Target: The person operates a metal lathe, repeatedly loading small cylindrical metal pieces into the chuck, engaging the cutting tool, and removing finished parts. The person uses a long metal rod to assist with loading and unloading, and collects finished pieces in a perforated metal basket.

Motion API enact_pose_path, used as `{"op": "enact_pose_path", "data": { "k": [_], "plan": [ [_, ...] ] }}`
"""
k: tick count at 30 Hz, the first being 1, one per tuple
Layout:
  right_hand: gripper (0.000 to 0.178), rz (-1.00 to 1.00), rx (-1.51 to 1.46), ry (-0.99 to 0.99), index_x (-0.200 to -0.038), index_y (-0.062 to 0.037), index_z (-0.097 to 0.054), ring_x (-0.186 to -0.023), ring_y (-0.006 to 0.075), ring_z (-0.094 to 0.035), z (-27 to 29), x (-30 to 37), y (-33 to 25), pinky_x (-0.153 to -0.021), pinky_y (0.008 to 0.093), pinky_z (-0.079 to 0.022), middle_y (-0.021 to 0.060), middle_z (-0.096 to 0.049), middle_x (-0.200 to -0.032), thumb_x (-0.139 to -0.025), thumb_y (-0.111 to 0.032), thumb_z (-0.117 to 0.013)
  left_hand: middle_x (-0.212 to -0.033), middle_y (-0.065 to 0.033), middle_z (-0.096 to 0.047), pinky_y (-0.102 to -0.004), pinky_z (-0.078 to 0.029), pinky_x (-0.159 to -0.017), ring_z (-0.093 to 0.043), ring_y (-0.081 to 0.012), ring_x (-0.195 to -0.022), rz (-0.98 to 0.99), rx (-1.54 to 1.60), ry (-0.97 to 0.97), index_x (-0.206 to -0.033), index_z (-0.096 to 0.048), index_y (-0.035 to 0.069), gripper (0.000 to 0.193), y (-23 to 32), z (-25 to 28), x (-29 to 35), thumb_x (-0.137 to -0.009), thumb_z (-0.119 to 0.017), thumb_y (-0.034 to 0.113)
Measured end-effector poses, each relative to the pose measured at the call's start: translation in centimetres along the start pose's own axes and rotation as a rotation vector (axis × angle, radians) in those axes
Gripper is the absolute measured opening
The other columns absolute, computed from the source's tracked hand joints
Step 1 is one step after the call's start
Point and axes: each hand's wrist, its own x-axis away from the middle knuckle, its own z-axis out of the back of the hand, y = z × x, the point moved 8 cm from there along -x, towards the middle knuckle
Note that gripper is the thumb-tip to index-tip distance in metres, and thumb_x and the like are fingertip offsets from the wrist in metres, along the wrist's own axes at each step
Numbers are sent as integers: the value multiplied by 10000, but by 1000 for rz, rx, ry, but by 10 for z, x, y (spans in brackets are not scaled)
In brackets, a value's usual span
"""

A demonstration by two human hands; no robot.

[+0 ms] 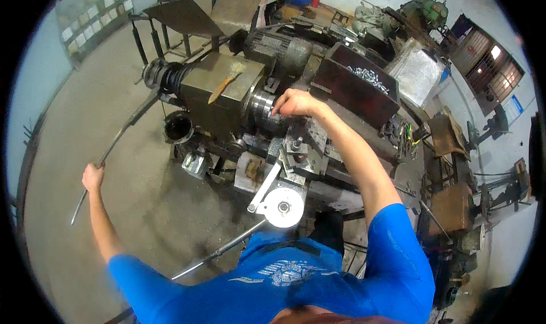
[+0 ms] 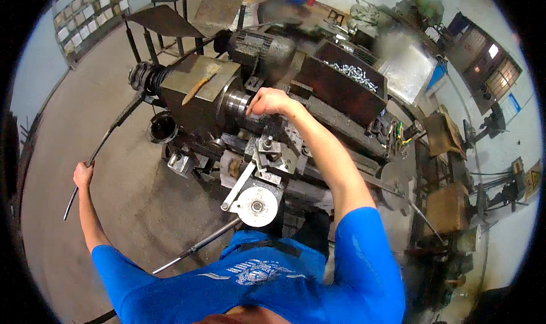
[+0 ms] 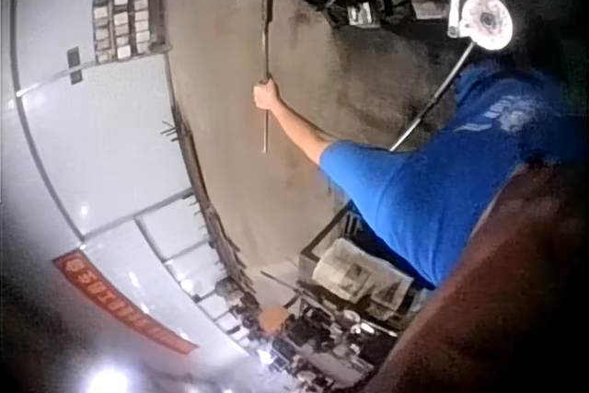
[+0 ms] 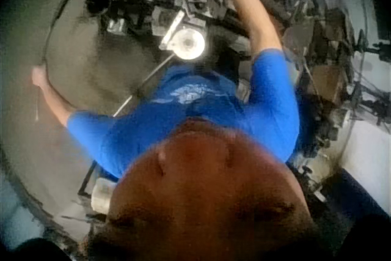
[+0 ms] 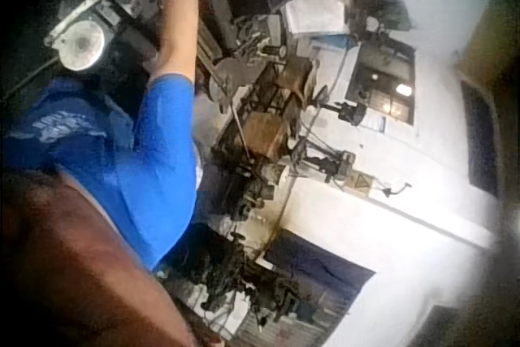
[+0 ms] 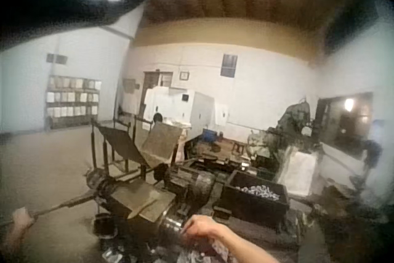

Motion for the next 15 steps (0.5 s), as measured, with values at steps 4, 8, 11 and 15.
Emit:
{"op": "enact_pose_path", "data": {
  "k": [4, 8, 11, 15],
  "plan": [
    [420, -30, 2, -25, -941, -220, -721, -815, 167, -615, -1, -3, -8, -726, 264, -461, 20, -687, -895, -550, -232, -567, -924, -162, -652, -426, -479, -749, -618, -348, -882, 44, 60, -68, -890, -664, 82, 400, 2, 7, 24, -737, -632, 450],
    [414, -67, 30, -7, -945, -237, -720, -867, 174, -619, 2, -9, 3, -764, 267, -466, 31, -687, -922, -559, -221, -572, -949, -165, -648, -434, -477, -764, -617, -340, -902, 28, 132, 31, -937, -652, 79, 416, 29, 10, 104, -721, -628, 433],
    [397, -67, 55, 7, -941, -242, -722, -914, 172, -618, 3, -10, -1, -805, 270, -464, 33, -686, -951, -570, -230, -578, -909, -167, -651, -440, -477, -760, -620, -346, -886, 80, 133, -90, -910, -647, 76, 408, 62, 40, 155, -703, -620, 426],
    [361, -102, 8, 16, -907, -197, -732, -902, 166, -618, -5, -13, 7, -812, 256, -457, 33, -692, -923, -578, -231, -586, -848, -142, -659, -433, -490, -711, -632, -340, -809, -37, 117, 37, -900, -633, 71, 388, 86, 37, 200, -728, -622, 419]
  ]
}}
